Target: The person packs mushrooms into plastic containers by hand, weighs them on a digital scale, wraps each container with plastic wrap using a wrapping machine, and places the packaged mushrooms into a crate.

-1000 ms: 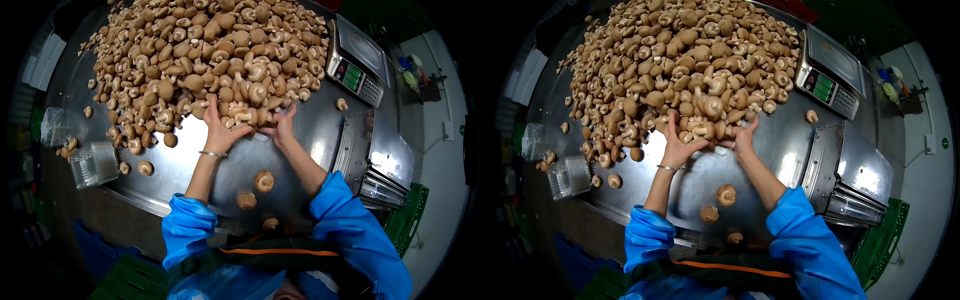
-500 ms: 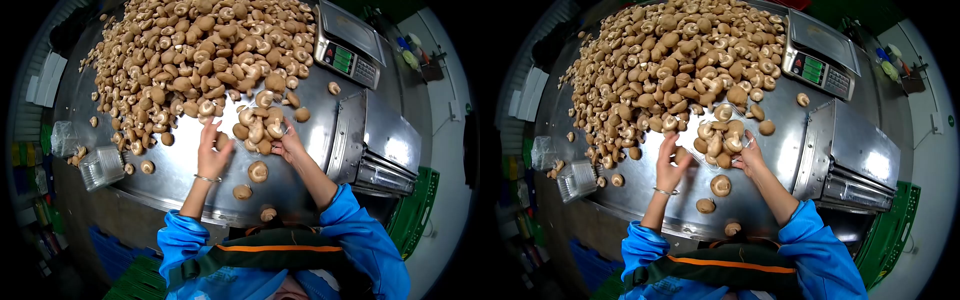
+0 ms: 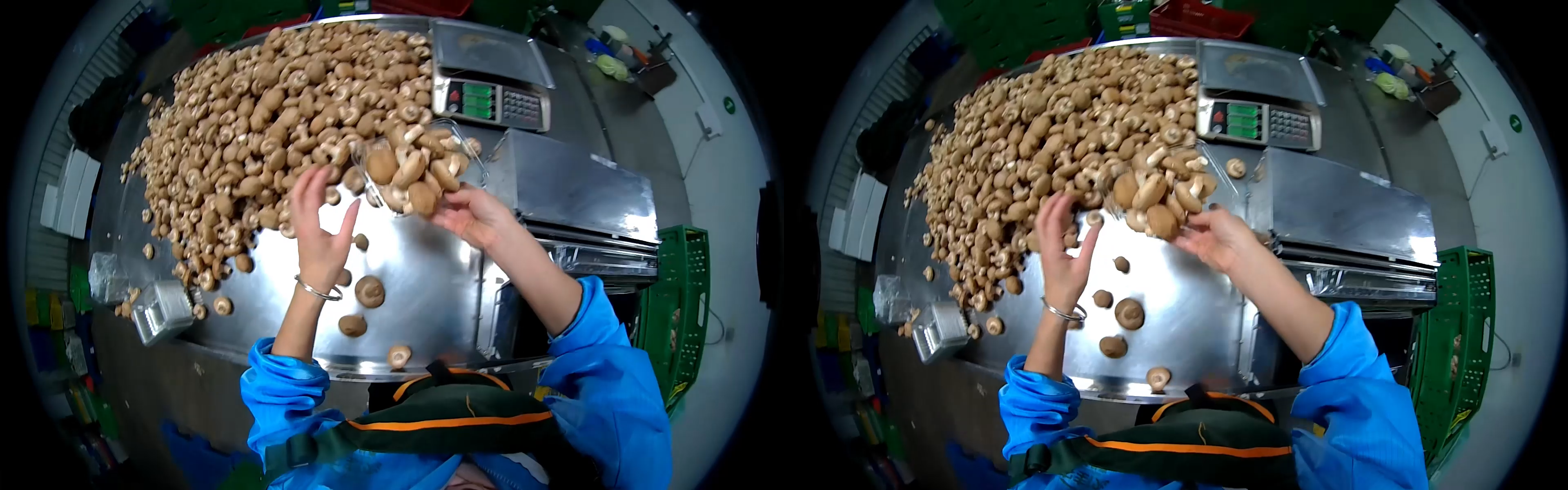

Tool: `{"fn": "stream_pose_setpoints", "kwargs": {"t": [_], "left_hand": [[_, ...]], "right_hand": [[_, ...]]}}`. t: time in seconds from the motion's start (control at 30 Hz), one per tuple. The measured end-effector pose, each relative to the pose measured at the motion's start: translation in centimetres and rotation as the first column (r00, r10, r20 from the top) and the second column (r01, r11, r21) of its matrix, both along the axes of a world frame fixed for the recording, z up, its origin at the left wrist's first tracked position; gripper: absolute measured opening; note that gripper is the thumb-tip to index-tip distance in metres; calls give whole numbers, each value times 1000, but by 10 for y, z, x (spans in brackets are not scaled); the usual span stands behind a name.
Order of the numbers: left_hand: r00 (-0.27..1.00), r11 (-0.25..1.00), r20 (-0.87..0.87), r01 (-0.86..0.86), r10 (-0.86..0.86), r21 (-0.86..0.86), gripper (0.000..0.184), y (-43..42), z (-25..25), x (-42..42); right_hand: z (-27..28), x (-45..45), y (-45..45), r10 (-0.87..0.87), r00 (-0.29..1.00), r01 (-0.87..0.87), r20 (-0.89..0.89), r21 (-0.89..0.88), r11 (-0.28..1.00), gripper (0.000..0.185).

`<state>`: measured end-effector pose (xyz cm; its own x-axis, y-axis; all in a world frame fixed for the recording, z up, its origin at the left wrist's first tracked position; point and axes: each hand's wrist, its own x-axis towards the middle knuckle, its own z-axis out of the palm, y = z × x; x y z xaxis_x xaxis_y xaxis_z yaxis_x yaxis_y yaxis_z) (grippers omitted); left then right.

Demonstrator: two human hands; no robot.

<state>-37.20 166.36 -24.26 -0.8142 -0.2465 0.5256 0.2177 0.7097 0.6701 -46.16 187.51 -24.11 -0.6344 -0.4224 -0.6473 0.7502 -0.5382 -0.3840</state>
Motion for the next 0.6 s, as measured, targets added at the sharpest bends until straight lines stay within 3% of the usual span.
{"fn": "stream_pose_setpoints", "kwargs": {"t": [0.03, 0.1, 0.17, 0.2, 0.27, 0.33, 0.4, 0.43, 0.47, 0.5, 0.57, 0.6], "left_hand": [[999, 996, -40, -25, 28, 81, 48, 3, 1, -8], [996, 998, -67, -66, 65, -8, 42, 8, 2, -14], [993, 1000, 116, 12, -14, 23, 40, 16, -12, -11], [991, 997, 132, 8, 3, -79, 41, 18, -23, -6], [932, 993, 358, 12, -53, 114, 46, 16, -37, 5], [874, 981, 483, 49, 50, -190, 65, 4, -57, 21], [777, 954, 629, 173, 22, -247, 78, -10, -68, 50], [571, 887, 813, 311, 113, -341, 76, 0, -40, 60], [506, 818, 861, 516, -51, -255, 70, -13, -54, 88], [370, 812, 902, 582, -222, -39, 61, -7, -32, 95], [28, 719, 854, 554, -520, 420, 46, 5, 13, 108], [-72, 481, 764, 738, -641, 473, 63, -9, 4, 129]], "right_hand": [[6, -20, 12, -7, 1000, 9, 26, -78, 997, 49], [14, -76, 36, -107, 994, 106, -5, -64, 992, 41], [27, -147, 67, -219, 975, 217, -40, -52, 975, 41], [19, -175, 79, -292, 951, 288, -103, -51, 956, 41], [13, -223, 93, -404, 906, 407, -129, 1, 913, 38], [-2, -267, 107, -450, 874, 466, -183, 54, 883, 39], [-16, -303, 113, -509, 836, 537, -204, 112, 836, 38], [-25, -323, 115, -512, 832, 543, -213, 123, 831, 39], [-36, -342, 118, -519, 827, 552, -216, 138, 823, 40], [-47, -357, 120, -527, 822, 562, -214, 158, 812, 41], [-46, -368, 114, -525, 827, 560, -199, 206, 803, 41], [-51, -372, 109, -492, 828, 552, -269, 238, 799, 40]]}}
